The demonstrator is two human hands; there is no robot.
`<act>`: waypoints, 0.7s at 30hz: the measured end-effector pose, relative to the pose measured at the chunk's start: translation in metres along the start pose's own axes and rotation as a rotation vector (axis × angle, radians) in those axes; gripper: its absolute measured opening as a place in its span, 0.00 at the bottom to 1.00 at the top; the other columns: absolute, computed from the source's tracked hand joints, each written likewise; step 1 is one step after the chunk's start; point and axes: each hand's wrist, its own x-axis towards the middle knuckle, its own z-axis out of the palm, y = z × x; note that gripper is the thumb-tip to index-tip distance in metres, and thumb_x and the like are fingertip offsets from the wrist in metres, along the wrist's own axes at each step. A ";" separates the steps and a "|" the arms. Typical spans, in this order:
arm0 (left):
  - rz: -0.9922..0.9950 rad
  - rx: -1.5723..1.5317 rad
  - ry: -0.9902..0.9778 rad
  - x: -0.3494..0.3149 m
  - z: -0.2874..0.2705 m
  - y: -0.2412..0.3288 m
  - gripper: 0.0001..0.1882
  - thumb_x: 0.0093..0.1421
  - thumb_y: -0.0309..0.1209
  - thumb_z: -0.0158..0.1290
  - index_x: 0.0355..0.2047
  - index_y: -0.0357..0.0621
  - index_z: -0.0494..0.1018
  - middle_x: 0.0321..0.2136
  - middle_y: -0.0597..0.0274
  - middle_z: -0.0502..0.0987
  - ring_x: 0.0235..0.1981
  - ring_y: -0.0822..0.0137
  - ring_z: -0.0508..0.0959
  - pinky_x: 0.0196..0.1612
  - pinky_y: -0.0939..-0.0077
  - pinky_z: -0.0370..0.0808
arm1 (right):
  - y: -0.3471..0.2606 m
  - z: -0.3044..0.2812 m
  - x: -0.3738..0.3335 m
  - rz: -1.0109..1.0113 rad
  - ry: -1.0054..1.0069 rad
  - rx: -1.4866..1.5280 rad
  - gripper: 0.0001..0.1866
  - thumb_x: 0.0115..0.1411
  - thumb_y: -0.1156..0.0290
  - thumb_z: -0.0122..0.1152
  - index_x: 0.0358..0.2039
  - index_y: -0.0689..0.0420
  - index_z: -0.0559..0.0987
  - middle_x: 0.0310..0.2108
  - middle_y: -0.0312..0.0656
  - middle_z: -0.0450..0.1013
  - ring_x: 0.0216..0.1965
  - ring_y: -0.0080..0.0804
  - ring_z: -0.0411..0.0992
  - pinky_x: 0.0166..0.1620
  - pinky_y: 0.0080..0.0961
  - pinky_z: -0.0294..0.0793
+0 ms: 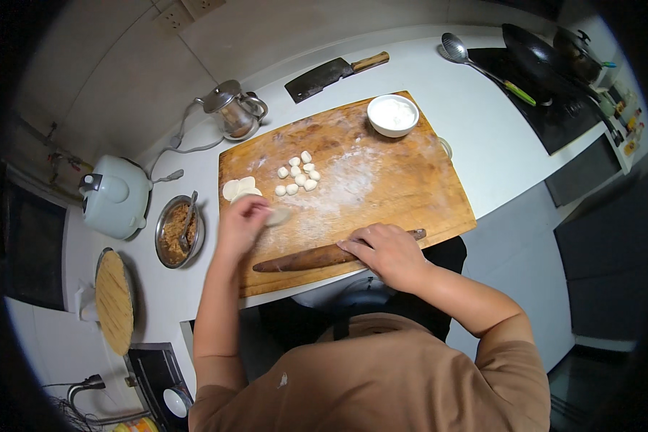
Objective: The person repeatedly rolls small dough balls into flat circular discs using a wooden rolling pin on a floured wooden cutting board. They place each finished disc onto a growing stack on the left side of the board.
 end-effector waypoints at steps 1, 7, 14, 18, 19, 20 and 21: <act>0.023 0.110 0.091 0.005 -0.011 -0.004 0.10 0.58 0.23 0.58 0.42 0.41 0.79 0.37 0.56 0.81 0.37 0.61 0.80 0.43 0.70 0.77 | 0.001 -0.001 0.000 0.008 -0.003 0.003 0.22 0.54 0.71 0.61 0.52 0.49 0.79 0.44 0.37 0.75 0.44 0.40 0.73 0.46 0.36 0.73; 0.174 0.432 -0.130 0.006 -0.005 -0.010 0.22 0.66 0.27 0.48 0.60 0.43 0.69 0.62 0.53 0.69 0.62 0.54 0.69 0.65 0.64 0.66 | 0.005 -0.001 0.003 0.005 0.016 -0.005 0.23 0.53 0.71 0.63 0.52 0.48 0.78 0.44 0.37 0.76 0.43 0.40 0.73 0.44 0.37 0.73; 0.250 0.511 -0.283 0.004 0.016 -0.015 0.24 0.68 0.29 0.46 0.64 0.46 0.65 0.66 0.57 0.65 0.64 0.53 0.68 0.70 0.60 0.61 | 0.011 -0.016 -0.003 -0.024 -0.017 -0.009 0.24 0.54 0.71 0.63 0.54 0.47 0.78 0.44 0.36 0.75 0.44 0.39 0.73 0.43 0.36 0.73; 0.334 0.439 -0.462 -0.025 0.011 -0.010 0.26 0.67 0.29 0.49 0.65 0.46 0.62 0.67 0.58 0.63 0.64 0.53 0.67 0.70 0.59 0.60 | 0.025 -0.021 -0.010 -0.119 -0.023 0.012 0.23 0.56 0.71 0.60 0.54 0.46 0.77 0.44 0.36 0.75 0.44 0.38 0.73 0.44 0.35 0.73; 0.372 0.426 -0.495 -0.029 0.009 -0.009 0.27 0.66 0.30 0.50 0.66 0.45 0.62 0.68 0.58 0.62 0.65 0.53 0.66 0.70 0.59 0.60 | 0.028 -0.025 -0.010 -0.158 -0.030 0.011 0.23 0.57 0.71 0.59 0.54 0.46 0.77 0.44 0.36 0.75 0.44 0.37 0.74 0.43 0.34 0.73; 0.428 0.423 -0.505 -0.033 0.009 -0.007 0.28 0.66 0.30 0.51 0.65 0.44 0.62 0.68 0.58 0.62 0.65 0.54 0.66 0.70 0.59 0.60 | 0.029 -0.027 -0.010 -0.198 -0.039 0.010 0.22 0.57 0.71 0.58 0.54 0.46 0.77 0.44 0.36 0.75 0.44 0.37 0.74 0.43 0.34 0.73; 0.460 0.444 -0.497 -0.035 0.009 -0.006 0.28 0.65 0.30 0.52 0.66 0.44 0.62 0.68 0.58 0.62 0.66 0.55 0.65 0.71 0.59 0.60 | 0.029 -0.027 -0.009 -0.200 -0.031 0.012 0.22 0.58 0.71 0.58 0.54 0.46 0.77 0.43 0.36 0.75 0.44 0.37 0.74 0.43 0.34 0.73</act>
